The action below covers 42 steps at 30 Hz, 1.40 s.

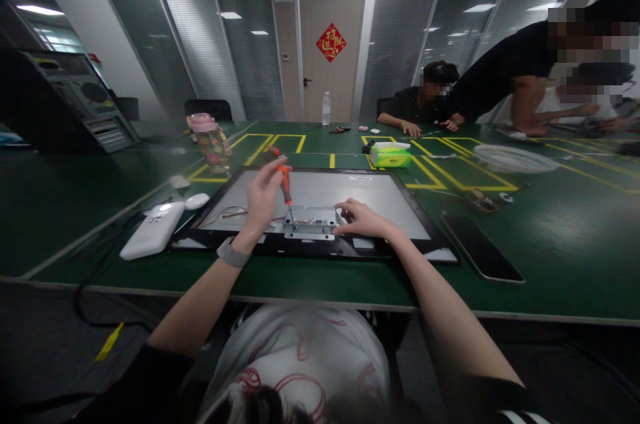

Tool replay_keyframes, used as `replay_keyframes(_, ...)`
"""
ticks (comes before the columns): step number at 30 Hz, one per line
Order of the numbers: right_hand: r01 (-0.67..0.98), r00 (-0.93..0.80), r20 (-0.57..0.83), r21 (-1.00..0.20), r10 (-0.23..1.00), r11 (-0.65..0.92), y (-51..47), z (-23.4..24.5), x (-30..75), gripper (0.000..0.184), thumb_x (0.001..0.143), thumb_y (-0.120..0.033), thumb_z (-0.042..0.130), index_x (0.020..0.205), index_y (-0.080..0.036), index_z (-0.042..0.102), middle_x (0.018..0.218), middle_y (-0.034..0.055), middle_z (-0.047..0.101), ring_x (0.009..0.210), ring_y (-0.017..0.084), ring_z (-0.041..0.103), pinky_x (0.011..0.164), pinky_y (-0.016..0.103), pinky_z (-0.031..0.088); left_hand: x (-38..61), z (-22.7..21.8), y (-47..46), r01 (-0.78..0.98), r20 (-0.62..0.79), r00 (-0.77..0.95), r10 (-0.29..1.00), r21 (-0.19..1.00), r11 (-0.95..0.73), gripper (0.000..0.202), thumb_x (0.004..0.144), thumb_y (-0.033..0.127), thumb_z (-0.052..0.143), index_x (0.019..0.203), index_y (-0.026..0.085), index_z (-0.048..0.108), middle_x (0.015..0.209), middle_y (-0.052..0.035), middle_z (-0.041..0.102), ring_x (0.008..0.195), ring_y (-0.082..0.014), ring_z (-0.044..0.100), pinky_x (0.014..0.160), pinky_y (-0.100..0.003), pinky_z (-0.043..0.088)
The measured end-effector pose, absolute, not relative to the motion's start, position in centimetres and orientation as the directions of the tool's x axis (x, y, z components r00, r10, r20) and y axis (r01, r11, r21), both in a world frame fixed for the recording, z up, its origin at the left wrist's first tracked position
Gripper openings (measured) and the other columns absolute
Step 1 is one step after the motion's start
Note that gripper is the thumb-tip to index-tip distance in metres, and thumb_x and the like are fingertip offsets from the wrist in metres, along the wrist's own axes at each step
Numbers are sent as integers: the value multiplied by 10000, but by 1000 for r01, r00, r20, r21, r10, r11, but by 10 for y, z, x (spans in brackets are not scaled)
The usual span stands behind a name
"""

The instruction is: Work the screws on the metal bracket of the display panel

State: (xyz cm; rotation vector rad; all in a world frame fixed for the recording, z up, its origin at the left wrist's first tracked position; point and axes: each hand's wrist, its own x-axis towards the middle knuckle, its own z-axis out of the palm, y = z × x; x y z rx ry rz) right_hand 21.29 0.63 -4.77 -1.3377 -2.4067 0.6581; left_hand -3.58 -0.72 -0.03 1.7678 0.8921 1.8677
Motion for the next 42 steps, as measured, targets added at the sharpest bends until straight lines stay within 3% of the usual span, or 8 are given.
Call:
replay_keyframes(4,713,-519,38,-532,854,457,7,-48,213,707,701,-597,659,1272,-202,527,1066,81,503,990,249,552,904,375,451,-35,-1,-8,215,759,-108,642,649,-730,208,808,246,636,1008,209,680,960,-53,620,830,-136,581,749,-273,486)
replay_keyframes(11,707,-516,37,-545,856,450,6,-47,213,696,696,-592,665,1269,-222,531,1070,78,503,997,251,551,911,371,449,-36,0,-7,131,734,-75,675,678,-723,296,918,195,411,1074,216,662,998,-50,671,954,-154,601,898,-336,460)
replay_keyframes(17,704,-518,55,-539,854,462,6,-47,212,693,698,-595,660,1263,-211,540,1071,82,511,983,250,558,896,373,455,-35,0,-8,207,750,-115,651,659,-723,182,815,262,627,983,221,686,966,-50,622,840,-138,578,748,-268,487)
replay_keyframes(23,716,-513,44,-529,857,455,5,-45,212,688,707,-584,659,1268,-208,531,1076,85,511,982,247,555,897,375,454,-36,0,-7,132,739,-71,670,673,-728,267,924,233,434,1047,216,671,988,-59,670,955,-156,610,870,-315,470)
replay_keyframes(28,707,-522,54,-531,851,467,6,-47,212,689,707,-586,657,1263,-198,532,1070,84,500,988,246,557,919,375,453,-35,-1,-6,174,733,-95,673,678,-714,168,841,263,594,983,204,663,861,-34,634,773,-134,584,737,-278,479)
replay_keyframes(32,702,-520,55,-541,853,462,7,-48,212,689,696,-582,670,1263,-214,536,1067,80,506,983,246,561,913,376,458,-35,-4,-4,203,754,-116,647,655,-728,165,789,261,662,942,197,657,806,-10,579,731,-119,555,723,-262,465)
replay_keyframes(42,706,-515,36,-549,856,448,3,-44,211,689,698,-585,661,1263,-212,532,1082,85,502,1001,252,556,913,367,457,-35,0,-8,148,735,-60,675,675,-723,246,927,229,427,1005,219,660,905,-37,645,844,-149,588,776,-283,474)
